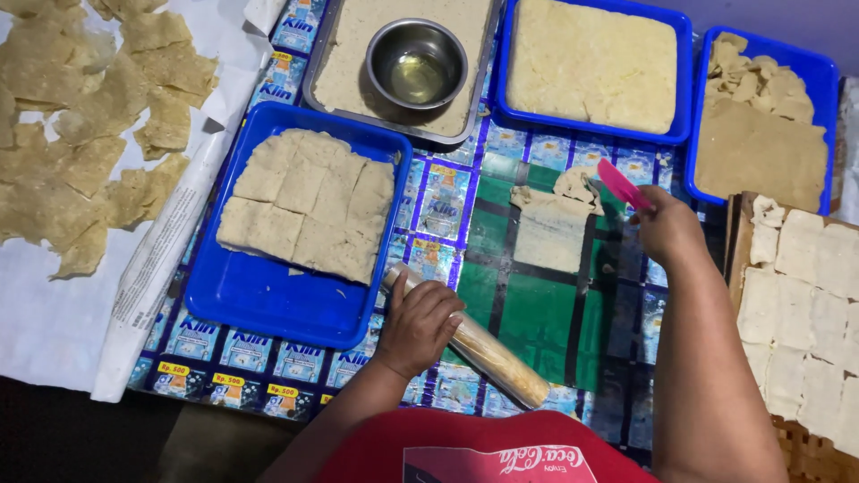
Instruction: Flattening and shaping thin dough squares using a rolling pin and a scraper on a low table.
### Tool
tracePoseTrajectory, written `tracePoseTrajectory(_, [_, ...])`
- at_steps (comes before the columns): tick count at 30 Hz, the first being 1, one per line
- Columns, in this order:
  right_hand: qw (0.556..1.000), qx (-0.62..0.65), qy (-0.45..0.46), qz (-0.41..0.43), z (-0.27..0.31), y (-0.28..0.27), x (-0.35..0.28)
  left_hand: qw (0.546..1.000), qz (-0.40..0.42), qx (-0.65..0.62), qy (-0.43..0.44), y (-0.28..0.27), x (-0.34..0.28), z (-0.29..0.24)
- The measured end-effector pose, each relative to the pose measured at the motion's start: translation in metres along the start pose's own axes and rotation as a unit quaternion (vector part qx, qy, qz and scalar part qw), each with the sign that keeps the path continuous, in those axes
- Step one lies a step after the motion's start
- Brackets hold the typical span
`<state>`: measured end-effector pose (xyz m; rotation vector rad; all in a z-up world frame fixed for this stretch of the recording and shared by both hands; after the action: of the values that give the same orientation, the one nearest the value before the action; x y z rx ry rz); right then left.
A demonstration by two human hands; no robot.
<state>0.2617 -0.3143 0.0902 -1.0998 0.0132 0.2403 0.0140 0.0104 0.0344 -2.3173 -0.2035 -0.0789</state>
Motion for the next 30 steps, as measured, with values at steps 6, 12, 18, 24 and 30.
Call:
tracePoseTrajectory(6, [0.999, -0.015, -0.017, 0.030, -0.001, -0.023, -0.046, 1.000, -0.008, 0.011, 0.000, 0.001, -0.003, -0.002])
tracePoseTrajectory(12, [0.952, -0.268, -0.139, -0.039, -0.018, -0.007, -0.060, 0.999, -0.028, 0.021, 0.005, 0.001, -0.002, -0.007])
tracePoseTrajectory(18, [0.890, -0.363, -0.248, -0.117, -0.023, 0.004, -0.070, 0.999, -0.038, 0.032, 0.009, 0.002, -0.004, -0.008])
tracePoseTrajectory(24, [0.889, -0.382, -0.232, -0.099, -0.029, 0.010, -0.064, 0.999, -0.037, 0.037, 0.003, 0.002, -0.004, -0.010])
tracePoseTrajectory(30, [0.883, -0.373, -0.263, -0.109, -0.065, 0.030, -0.043, 0.991, -0.099, 0.070, 0.052, 0.024, -0.006, 0.015])
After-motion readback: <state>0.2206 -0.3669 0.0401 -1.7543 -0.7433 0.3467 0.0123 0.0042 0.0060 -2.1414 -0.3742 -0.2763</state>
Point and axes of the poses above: each hand's wrist, its own x-axis towards the middle knuckle, its own y-axis out of the palm, z = x × y, the point moved 1 cm from there along x, towards the middle knuckle, and after that the axes turned 14 degrees about -y, right-handed, at the moved point
